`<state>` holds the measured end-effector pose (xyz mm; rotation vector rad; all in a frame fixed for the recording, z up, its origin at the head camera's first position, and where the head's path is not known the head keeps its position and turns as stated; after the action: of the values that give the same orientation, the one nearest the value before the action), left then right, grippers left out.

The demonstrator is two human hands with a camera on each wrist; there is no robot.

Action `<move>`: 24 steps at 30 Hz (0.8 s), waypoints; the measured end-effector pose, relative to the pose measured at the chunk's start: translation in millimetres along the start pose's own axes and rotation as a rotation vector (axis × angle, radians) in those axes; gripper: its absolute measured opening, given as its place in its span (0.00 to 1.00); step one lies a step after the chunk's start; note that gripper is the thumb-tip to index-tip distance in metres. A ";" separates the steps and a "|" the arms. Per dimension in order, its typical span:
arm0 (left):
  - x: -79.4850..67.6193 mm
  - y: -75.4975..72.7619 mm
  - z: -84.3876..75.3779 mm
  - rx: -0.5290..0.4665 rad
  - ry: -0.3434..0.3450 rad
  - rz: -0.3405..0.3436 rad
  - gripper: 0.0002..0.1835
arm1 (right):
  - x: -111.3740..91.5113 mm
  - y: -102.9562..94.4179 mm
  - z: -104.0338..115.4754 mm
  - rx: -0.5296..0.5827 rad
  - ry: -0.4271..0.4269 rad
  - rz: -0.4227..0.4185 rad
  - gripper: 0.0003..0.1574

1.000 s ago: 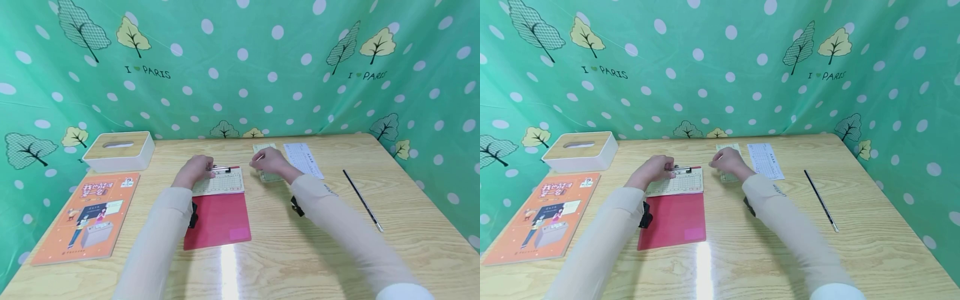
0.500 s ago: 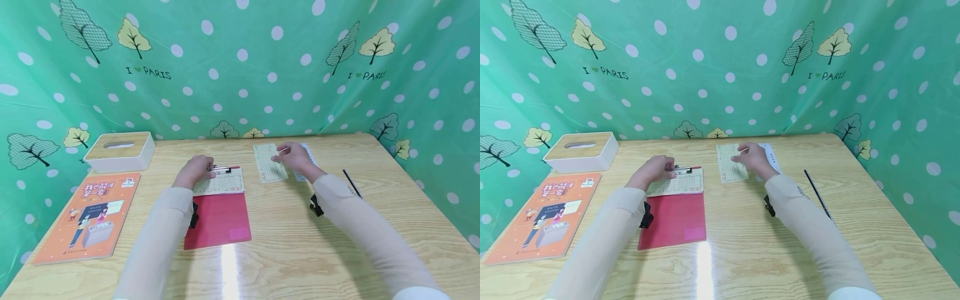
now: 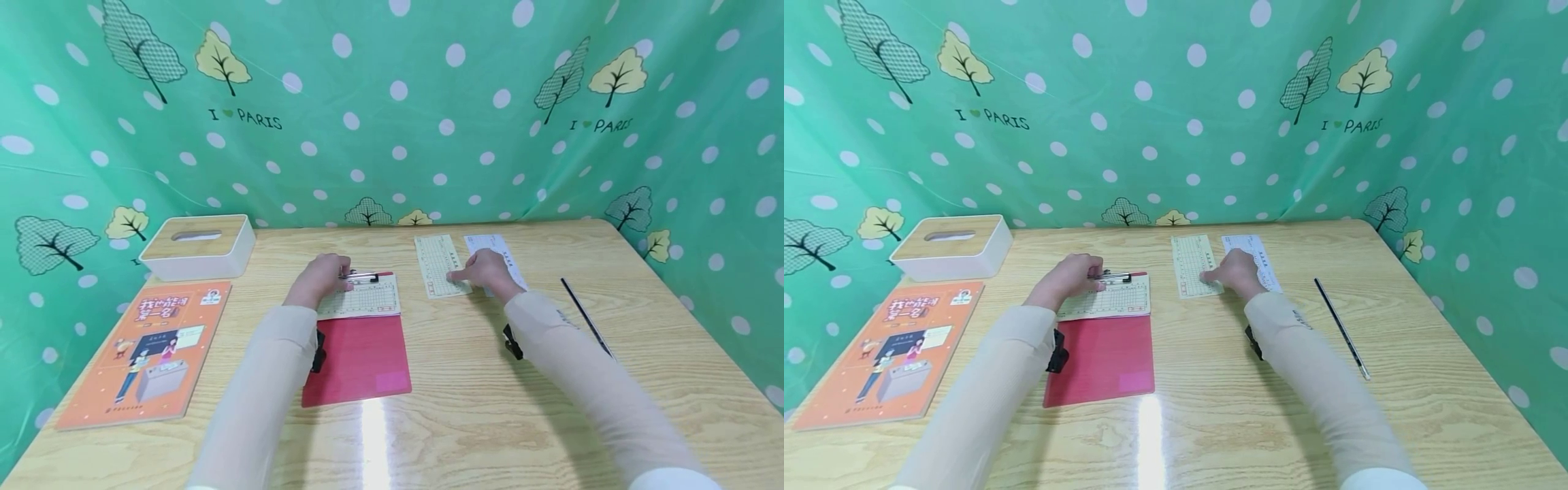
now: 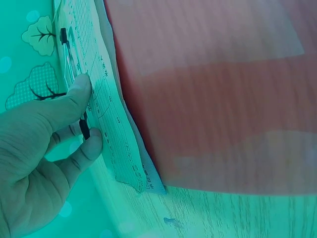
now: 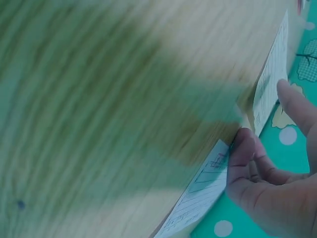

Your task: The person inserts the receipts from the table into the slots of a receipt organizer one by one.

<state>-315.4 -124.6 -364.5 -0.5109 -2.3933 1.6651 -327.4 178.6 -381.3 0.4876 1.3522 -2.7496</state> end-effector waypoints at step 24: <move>-1.6 -1.2 -2.7 0.015 0.010 -0.002 0.10 | -4.3 5.1 -0.4 -0.112 0.004 0.038 0.24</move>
<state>-313.2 -123.2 -362.3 -0.5132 -2.3717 1.6753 -322.3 175.3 -384.2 0.5070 1.4725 -2.6263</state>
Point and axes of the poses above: each hand's wrist, its own x-axis towards the middle knuckle, its own y-axis out of the palm, z = x × y, the point moved 6 cm from there along x, towards the middle knuckle, and after that the axes turned 5 degrees about y, right-handed, at the moved point
